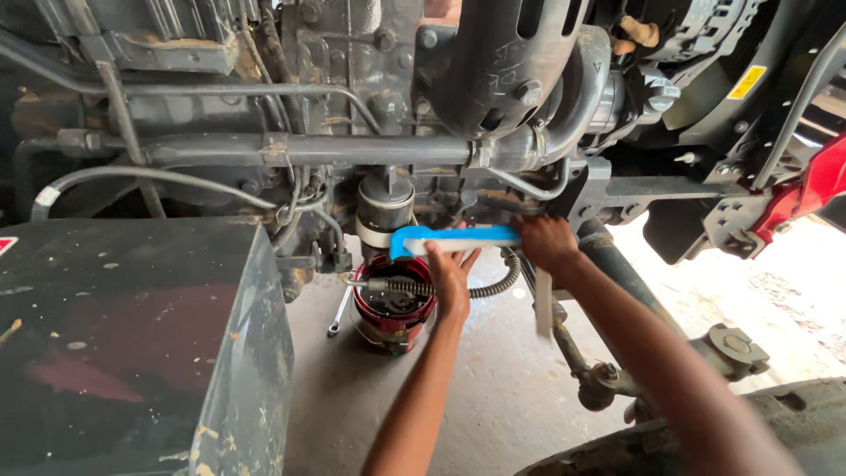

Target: The person uses a blue strap wrench to loosen and remove an oil filter from the underside of a tractor engine, allowing oil to drain into a red container. They then install a new oil filter by hand, tightening it securely.

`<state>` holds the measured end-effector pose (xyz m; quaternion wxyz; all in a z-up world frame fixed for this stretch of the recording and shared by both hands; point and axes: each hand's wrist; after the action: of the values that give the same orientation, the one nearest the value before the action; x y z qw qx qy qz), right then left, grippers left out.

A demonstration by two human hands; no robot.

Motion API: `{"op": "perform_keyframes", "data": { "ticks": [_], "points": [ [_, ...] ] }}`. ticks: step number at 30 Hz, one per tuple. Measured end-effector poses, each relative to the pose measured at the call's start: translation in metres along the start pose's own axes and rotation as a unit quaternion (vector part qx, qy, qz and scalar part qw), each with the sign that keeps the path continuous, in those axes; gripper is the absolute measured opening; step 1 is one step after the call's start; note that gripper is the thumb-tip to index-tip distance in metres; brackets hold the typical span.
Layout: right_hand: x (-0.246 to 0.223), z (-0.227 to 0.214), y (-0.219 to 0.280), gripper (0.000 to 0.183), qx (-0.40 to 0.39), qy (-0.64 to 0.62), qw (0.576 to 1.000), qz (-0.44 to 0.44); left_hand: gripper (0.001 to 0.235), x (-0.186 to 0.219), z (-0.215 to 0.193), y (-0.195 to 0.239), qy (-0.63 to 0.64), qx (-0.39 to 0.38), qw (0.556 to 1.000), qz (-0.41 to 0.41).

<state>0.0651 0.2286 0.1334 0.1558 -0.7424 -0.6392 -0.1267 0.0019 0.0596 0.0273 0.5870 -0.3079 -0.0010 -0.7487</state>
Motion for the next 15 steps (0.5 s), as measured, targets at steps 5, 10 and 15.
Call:
{"op": "perform_keyframes", "data": {
  "ticks": [5,10,15],
  "points": [
    [-0.004,-0.009,0.029,0.050,0.021,0.029,0.999,-0.028,0.077,-0.009,-0.003,0.008,0.026,0.038,0.999,-0.015],
    [-0.076,-0.046,0.123,0.035,-0.114,0.027,0.992,-0.044,0.081,0.020,-0.044,0.033,0.005,0.065,0.998,-0.026],
    [-0.069,-0.053,0.103,0.039,-0.209,-0.066,0.976,-0.006,0.077,0.025,-0.030,0.036,0.019,0.081,0.996,-0.011]
  ]
}}
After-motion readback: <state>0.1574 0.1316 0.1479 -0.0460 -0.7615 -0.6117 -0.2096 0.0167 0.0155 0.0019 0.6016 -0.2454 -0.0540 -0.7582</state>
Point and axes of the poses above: each hand's wrist, its own y-axis away from the middle knuckle, its own z-axis out of the palm, x = y × z, and after that the axes turned 8 degrees about -x, right-handed
